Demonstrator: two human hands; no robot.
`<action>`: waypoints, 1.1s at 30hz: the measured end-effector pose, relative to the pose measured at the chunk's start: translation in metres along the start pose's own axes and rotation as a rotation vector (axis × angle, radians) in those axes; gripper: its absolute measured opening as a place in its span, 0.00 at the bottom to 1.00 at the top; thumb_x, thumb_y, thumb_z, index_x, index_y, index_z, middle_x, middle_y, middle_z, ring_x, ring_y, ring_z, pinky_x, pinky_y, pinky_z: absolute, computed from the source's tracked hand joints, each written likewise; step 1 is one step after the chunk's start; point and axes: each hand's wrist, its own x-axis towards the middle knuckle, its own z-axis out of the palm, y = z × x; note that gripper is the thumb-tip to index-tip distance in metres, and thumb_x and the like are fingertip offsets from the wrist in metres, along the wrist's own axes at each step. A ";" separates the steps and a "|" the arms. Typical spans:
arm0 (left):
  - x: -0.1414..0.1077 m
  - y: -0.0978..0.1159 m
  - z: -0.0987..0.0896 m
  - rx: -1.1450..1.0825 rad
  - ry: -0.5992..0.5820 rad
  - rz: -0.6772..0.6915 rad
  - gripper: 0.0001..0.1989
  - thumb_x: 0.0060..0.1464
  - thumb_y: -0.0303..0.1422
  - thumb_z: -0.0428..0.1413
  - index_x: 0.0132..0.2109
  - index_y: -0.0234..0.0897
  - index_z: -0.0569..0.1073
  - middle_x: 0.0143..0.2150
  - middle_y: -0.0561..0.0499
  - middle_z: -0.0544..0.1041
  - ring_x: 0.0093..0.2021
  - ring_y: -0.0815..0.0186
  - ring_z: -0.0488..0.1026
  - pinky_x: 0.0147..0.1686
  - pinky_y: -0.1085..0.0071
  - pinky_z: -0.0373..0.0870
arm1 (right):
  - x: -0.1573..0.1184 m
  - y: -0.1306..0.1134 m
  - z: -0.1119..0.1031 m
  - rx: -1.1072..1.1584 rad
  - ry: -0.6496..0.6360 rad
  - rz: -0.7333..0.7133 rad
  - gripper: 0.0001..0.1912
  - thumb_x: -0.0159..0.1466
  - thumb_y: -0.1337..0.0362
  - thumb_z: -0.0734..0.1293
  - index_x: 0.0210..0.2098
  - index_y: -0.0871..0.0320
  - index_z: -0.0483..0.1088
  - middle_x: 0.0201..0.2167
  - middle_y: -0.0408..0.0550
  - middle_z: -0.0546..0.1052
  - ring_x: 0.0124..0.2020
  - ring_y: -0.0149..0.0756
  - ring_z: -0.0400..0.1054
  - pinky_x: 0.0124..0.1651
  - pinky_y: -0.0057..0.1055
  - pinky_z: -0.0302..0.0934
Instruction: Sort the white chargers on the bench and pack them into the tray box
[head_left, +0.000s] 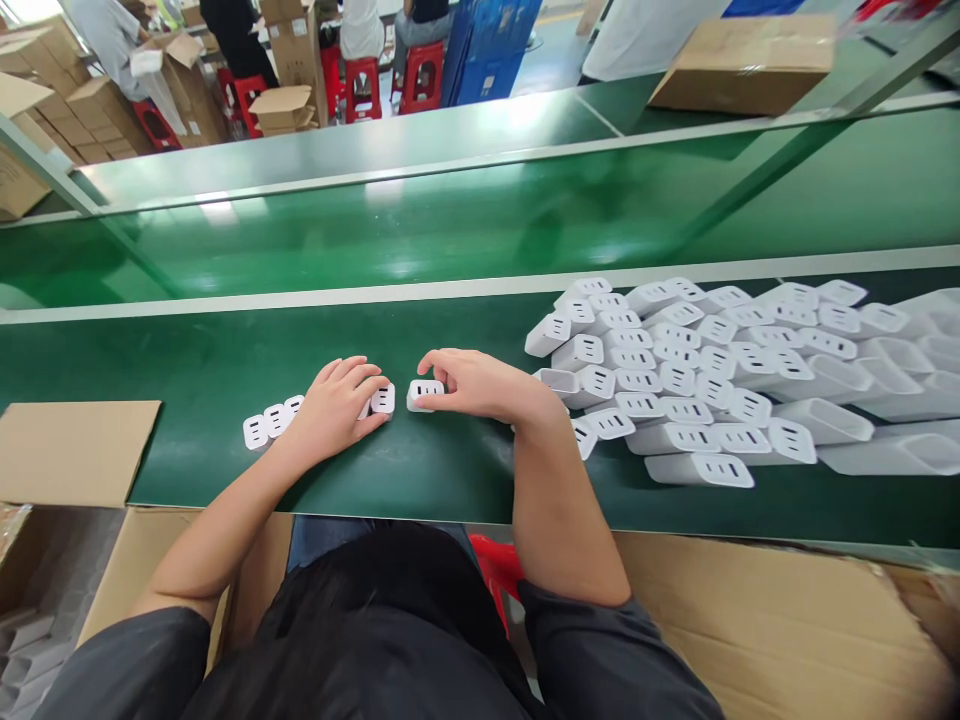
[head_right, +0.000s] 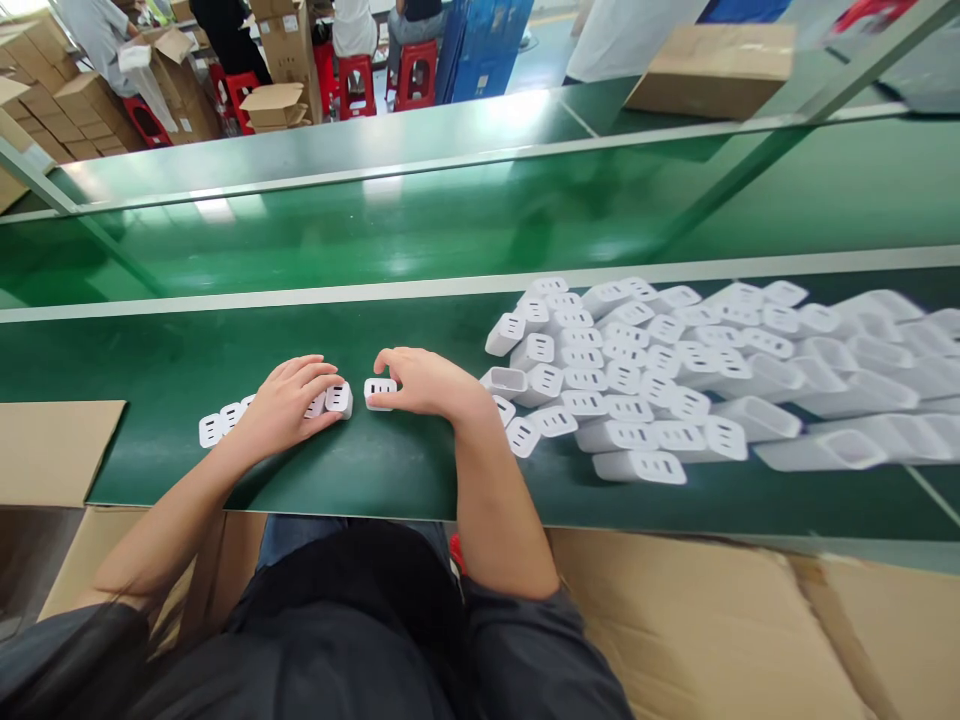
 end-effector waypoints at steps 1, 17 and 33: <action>0.001 -0.002 -0.001 -0.010 -0.014 -0.011 0.16 0.60 0.36 0.59 0.53 0.37 0.72 0.55 0.45 0.76 0.61 0.53 0.68 0.61 0.54 0.64 | 0.000 -0.001 0.000 -0.001 -0.002 0.006 0.22 0.62 0.47 0.65 0.47 0.55 0.69 0.36 0.47 0.75 0.39 0.41 0.70 0.39 0.33 0.59; -0.017 -0.022 0.001 0.096 -0.089 -0.012 0.25 0.60 0.46 0.59 0.58 0.37 0.71 0.52 0.44 0.78 0.51 0.55 0.72 0.47 0.61 0.72 | 0.005 -0.006 0.004 0.035 -0.161 -0.156 0.26 0.60 0.50 0.68 0.55 0.51 0.70 0.39 0.47 0.78 0.38 0.40 0.71 0.37 0.31 0.58; -0.021 -0.010 0.003 0.115 -0.042 -0.077 0.31 0.59 0.51 0.58 0.61 0.35 0.68 0.49 0.43 0.78 0.46 0.55 0.74 0.42 0.62 0.71 | 0.008 -0.009 0.011 -0.020 -0.123 -0.213 0.23 0.61 0.50 0.67 0.54 0.51 0.70 0.43 0.49 0.78 0.43 0.44 0.71 0.40 0.34 0.60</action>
